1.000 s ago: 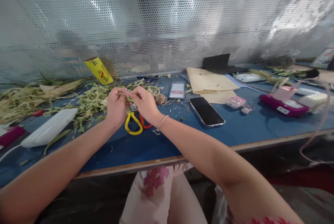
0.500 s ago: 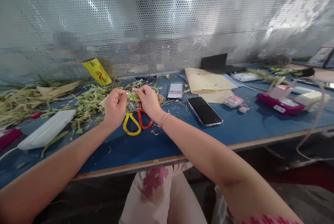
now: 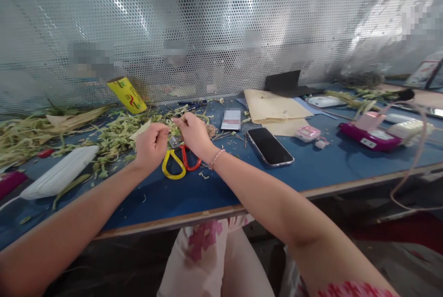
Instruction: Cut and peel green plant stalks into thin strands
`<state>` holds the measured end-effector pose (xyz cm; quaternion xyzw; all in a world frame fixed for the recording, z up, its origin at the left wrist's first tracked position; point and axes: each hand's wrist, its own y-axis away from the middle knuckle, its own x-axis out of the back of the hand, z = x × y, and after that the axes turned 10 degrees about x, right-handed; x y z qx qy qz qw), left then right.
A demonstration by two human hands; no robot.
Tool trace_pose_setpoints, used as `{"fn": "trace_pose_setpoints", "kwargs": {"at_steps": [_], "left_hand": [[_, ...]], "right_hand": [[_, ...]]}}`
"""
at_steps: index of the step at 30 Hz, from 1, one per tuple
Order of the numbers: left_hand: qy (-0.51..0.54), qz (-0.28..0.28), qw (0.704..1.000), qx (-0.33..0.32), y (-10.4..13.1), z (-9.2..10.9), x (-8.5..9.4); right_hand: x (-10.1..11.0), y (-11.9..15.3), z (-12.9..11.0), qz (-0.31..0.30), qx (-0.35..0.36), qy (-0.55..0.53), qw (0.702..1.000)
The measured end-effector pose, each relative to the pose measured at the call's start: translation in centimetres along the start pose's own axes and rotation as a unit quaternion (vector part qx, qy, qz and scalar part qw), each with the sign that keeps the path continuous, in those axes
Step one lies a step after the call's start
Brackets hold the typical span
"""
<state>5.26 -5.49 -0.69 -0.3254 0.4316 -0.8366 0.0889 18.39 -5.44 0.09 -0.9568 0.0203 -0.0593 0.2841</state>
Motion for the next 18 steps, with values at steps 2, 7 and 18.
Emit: {"fn": "trace_pose_setpoints", "kwargs": {"at_steps": [2, 7, 18], "left_hand": [[0.0, 0.008, 1.0, 0.007, 0.1, 0.1, 0.0], [-0.006, -0.011, 1.0, -0.021, 0.1, 0.2, 0.1], [-0.008, 0.039, 0.999, -0.017, 0.3, 0.5, -0.4]], "right_hand": [[-0.2, 0.1, -0.2, 0.012, 0.017, 0.0, 1.0], [-0.5, 0.0, 0.0, 0.027, -0.027, -0.079, 0.996], [-0.9, 0.0, 1.1, 0.03, -0.071, -0.158, 0.984]]}}
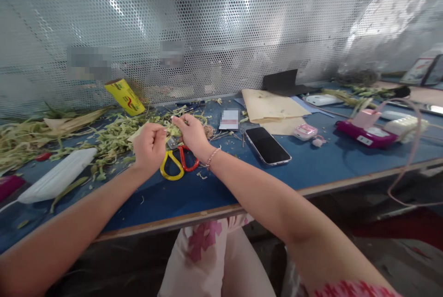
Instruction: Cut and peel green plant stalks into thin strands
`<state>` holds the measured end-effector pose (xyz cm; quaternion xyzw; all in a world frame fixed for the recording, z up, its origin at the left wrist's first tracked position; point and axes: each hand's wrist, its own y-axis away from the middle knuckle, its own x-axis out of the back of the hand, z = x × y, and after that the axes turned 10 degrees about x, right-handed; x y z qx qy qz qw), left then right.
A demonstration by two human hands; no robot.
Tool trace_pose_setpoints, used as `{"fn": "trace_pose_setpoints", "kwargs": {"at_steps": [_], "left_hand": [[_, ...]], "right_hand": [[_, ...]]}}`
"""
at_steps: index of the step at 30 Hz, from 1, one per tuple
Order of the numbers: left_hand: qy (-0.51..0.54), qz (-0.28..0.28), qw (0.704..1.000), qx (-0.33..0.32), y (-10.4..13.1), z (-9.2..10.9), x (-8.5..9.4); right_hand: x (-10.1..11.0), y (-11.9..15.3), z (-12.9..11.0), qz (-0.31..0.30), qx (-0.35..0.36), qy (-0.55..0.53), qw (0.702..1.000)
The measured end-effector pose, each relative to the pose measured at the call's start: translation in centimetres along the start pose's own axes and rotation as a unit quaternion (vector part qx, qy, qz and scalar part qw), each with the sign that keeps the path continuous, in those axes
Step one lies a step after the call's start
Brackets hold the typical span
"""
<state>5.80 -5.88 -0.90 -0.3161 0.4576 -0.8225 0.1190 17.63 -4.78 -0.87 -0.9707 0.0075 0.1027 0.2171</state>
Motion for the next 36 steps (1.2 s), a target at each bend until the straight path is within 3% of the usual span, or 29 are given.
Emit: {"fn": "trace_pose_setpoints", "kwargs": {"at_steps": [6, 11, 13, 16, 19, 21, 26, 31, 36], "left_hand": [[0.044, 0.035, 0.994, 0.09, -0.3, -0.3, -0.4], [0.104, 0.02, 0.981, 0.164, -0.4, -0.3, -0.6], [0.164, -0.003, 0.96, 0.229, -0.3, 0.0, -0.9], [0.276, -0.043, 0.902, 0.328, -0.1, 0.4, -1.3], [0.331, -0.071, 0.867, 0.366, 0.0, 0.7, -1.6], [0.318, -0.072, 0.876, 0.355, -0.1, 0.8, -1.5], [0.192, -0.066, 0.938, 0.281, -0.3, 0.9, -0.8], [0.174, -0.068, 0.935, 0.302, -0.1, 0.7, -1.0], [0.19, -0.035, 0.93, 0.314, 0.1, 0.4, -1.5]], "right_hand": [[-0.5, 0.5, 0.4, -0.043, -0.05, -0.078, 0.995], [-0.5, 0.7, 0.1, -0.021, 0.018, -0.053, 0.998], [-0.4, 0.6, 0.2, -0.011, 0.04, -0.028, 0.999], [-0.1, 0.4, 0.5, -0.006, 0.063, 0.02, 0.998], [0.1, 0.4, 0.7, 0.002, 0.09, 0.075, 0.993], [0.1, 0.5, 0.7, 0.005, 0.105, 0.107, 0.989], [0.3, 0.6, 0.4, -0.012, 0.173, 0.234, 0.956], [0.4, 0.6, 0.4, -0.058, 0.245, 0.334, 0.908], [0.1, 0.7, 0.3, -0.066, 0.235, 0.309, 0.919]]}}
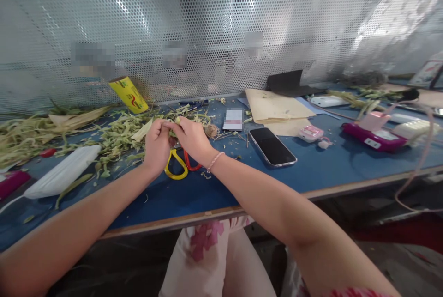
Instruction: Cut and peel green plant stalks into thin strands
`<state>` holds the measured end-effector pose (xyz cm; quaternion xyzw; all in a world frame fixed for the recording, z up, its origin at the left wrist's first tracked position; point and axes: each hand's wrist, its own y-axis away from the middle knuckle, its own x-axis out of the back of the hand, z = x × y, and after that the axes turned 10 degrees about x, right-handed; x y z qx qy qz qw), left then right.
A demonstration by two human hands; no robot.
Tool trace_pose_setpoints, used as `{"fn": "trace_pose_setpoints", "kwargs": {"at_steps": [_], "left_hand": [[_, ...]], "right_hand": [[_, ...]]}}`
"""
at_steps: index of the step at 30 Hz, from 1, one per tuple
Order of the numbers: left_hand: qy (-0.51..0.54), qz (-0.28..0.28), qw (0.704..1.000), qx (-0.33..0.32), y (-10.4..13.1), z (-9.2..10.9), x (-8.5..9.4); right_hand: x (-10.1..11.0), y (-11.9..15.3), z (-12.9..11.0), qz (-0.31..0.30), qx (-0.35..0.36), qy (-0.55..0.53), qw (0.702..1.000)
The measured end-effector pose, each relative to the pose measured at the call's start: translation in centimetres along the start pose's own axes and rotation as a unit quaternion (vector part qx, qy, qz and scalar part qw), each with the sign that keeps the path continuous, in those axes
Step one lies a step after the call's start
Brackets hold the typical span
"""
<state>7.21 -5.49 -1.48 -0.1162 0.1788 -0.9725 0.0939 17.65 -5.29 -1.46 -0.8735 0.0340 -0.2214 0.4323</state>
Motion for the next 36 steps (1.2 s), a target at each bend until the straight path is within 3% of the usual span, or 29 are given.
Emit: {"fn": "trace_pose_setpoints", "kwargs": {"at_steps": [9, 13, 18, 25, 36], "left_hand": [[0.012, 0.031, 0.999, 0.004, -0.8, 0.0, 0.2], [0.066, 0.034, 0.997, 0.039, -1.4, -0.6, 0.0], [0.13, 0.019, 0.989, 0.063, -1.5, -0.6, 0.1], [-0.016, 0.026, 0.997, -0.074, -0.7, 0.5, 1.2], [-0.14, 0.008, 0.975, -0.174, 0.0, 1.5, 1.5]], "right_hand": [[0.2, -0.3, -0.3, -0.008, -0.012, -0.054, 0.998], [-0.1, -0.3, -0.3, -0.007, -0.024, -0.08, 0.996], [-0.2, -0.2, -0.5, -0.016, 0.01, -0.052, 0.998], [0.6, -0.2, -0.9, 0.022, -0.05, -0.08, 0.995], [0.1, -0.7, 0.4, 0.043, -0.13, -0.116, 0.984]]}}
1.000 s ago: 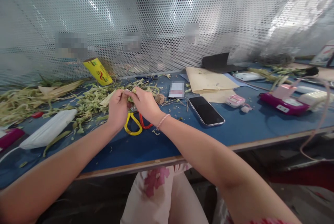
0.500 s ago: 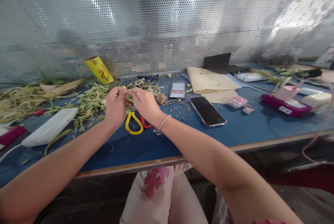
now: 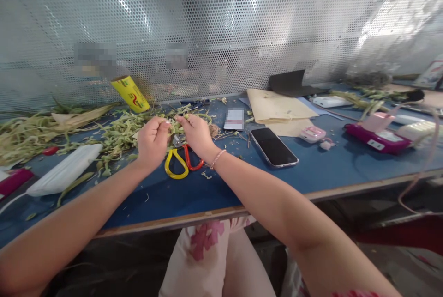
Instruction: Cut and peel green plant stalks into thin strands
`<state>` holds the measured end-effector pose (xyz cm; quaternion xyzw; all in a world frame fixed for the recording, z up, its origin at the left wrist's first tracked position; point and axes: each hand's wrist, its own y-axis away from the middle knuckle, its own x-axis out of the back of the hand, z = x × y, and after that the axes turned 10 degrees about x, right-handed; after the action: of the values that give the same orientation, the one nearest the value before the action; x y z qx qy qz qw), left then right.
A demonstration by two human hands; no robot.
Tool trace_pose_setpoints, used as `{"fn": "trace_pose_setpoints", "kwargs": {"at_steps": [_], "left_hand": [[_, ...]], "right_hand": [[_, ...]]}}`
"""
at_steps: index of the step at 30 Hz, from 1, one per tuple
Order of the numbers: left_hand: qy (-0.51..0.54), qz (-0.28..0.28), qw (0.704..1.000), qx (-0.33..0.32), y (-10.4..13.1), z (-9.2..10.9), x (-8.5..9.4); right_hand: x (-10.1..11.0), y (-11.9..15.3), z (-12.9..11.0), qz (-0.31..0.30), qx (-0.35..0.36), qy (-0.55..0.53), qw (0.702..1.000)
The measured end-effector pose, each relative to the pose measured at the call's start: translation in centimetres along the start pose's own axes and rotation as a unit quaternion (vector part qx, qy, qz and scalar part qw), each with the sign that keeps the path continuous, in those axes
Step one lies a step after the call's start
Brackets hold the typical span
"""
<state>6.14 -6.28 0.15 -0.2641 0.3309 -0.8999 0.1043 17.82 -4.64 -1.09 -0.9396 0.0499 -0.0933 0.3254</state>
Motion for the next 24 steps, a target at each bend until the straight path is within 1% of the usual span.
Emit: {"fn": "trace_pose_setpoints", "kwargs": {"at_steps": [2, 7, 9, 12, 14, 16, 20, 24], "left_hand": [[-0.01, -0.002, 1.0, -0.009, 0.0, -0.1, 0.1], [-0.063, -0.009, 0.997, -0.037, -0.2, -0.8, 0.1], [-0.091, -0.019, 0.994, -0.051, -0.4, -1.3, 0.1], [-0.111, -0.024, 0.992, -0.054, -0.6, -1.9, -0.1], [-0.112, -0.027, 0.992, -0.049, -0.6, -2.0, -0.2], [-0.107, -0.03, 0.993, -0.042, -0.4, -1.9, -0.3], [-0.086, -0.033, 0.996, -0.01, 0.2, -1.1, -0.6], [-0.056, -0.023, 0.997, 0.039, 0.6, -0.5, -1.2]], "right_hand": [[0.3, 0.0, 0.0, -0.012, 0.005, 0.012, 1.0], [1.0, 0.2, -0.2, -0.076, 0.072, 0.033, 0.994], [1.1, 0.2, -0.1, -0.077, 0.074, 0.036, 0.994], [1.2, 0.1, 0.0, -0.078, 0.06, 0.04, 0.994], [1.1, 0.0, 0.1, -0.091, 0.05, 0.041, 0.994], [1.0, 0.1, 0.0, -0.089, 0.052, 0.056, 0.993], [0.7, 0.5, -0.1, -0.046, 0.098, 0.12, 0.987], [0.4, 0.9, 0.0, -0.051, 0.127, 0.156, 0.978]]}}
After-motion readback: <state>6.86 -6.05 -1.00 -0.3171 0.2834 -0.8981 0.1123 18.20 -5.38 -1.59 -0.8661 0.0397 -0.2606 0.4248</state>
